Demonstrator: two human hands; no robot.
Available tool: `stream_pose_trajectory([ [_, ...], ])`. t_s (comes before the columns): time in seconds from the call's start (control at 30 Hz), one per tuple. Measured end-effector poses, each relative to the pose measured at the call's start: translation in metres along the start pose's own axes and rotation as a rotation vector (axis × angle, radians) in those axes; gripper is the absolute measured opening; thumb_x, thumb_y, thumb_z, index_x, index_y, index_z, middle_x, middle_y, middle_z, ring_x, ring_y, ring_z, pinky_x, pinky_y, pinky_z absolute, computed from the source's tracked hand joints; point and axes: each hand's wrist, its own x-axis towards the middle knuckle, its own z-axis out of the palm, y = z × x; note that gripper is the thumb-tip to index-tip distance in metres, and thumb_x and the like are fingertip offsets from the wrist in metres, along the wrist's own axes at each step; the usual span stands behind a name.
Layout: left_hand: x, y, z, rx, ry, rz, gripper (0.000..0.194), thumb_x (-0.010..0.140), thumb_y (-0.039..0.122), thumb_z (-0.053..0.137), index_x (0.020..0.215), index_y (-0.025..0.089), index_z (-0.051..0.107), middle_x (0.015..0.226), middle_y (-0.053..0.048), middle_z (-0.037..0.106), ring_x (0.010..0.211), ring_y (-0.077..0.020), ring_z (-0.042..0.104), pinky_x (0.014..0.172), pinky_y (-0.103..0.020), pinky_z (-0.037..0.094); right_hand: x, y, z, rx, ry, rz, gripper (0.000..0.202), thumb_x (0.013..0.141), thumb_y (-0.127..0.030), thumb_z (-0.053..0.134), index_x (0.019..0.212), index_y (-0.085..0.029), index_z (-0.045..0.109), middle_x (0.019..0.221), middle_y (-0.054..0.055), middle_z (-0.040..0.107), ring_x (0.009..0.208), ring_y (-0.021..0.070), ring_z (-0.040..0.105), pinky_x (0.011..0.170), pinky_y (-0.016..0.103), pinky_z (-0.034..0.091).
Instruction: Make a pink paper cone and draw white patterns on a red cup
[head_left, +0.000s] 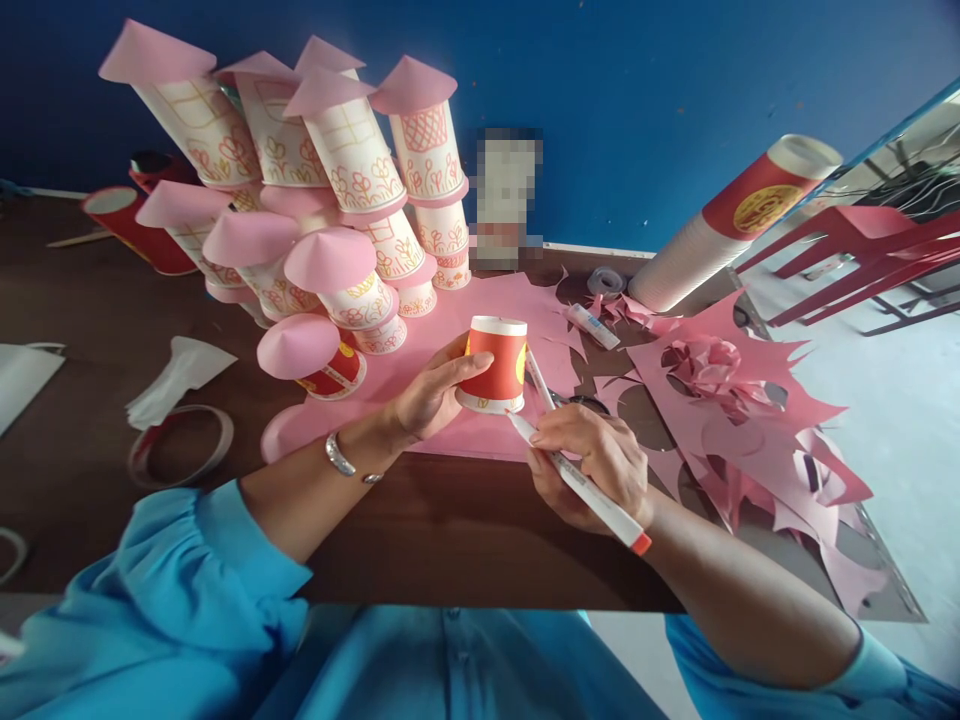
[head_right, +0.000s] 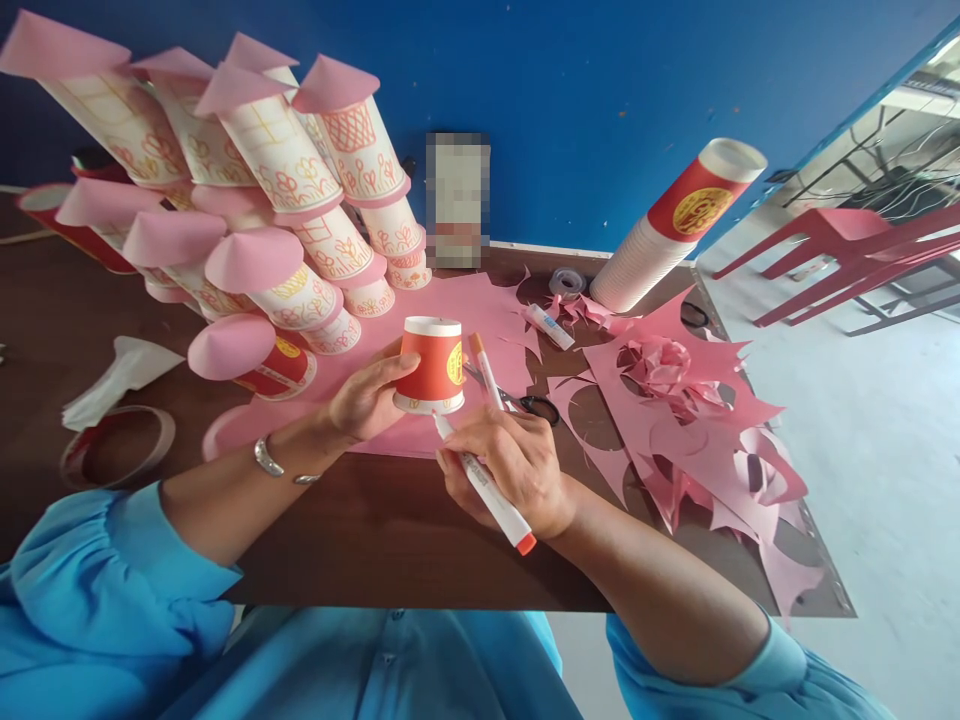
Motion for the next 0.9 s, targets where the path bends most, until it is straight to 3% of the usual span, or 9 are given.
stream_pose_trajectory([
  [0.53, -0.0011, 0.0031, 0.0022, 0.090, -0.027, 0.016, 0.038, 0.101, 0.048, 0.076, 0.123, 0.018, 0.075, 0.119, -0.015, 0.081, 0.107, -0.0290, 0.076, 0.091, -0.040, 0.060, -0.0014, 0.0021, 0.0013, -0.003, -0.038, -0.038, 0.023, 0.095, -0.006, 0.066, 0.104, -0.026, 0.058, 0.070, -0.006, 0.069, 0.058, 0.0147, 0.072, 0.054, 0.024, 0.058],
  [0.9, 0.0000, 0.0043, 0.0042, 0.041, -0.029, 0.020, 0.037, 0.098, 0.049, 0.081, 0.119, 0.019, 0.076, 0.109, -0.011, 0.081, 0.097, -0.0256, 0.075, 0.086, -0.038, 0.060, 0.0000, 0.0029, 0.0005, -0.012, -0.048, -0.038, 0.023, 0.095, -0.006, 0.067, 0.105, -0.025, 0.059, 0.074, -0.004, 0.073, 0.057, 0.0145, 0.071, 0.054, 0.024, 0.057],
])
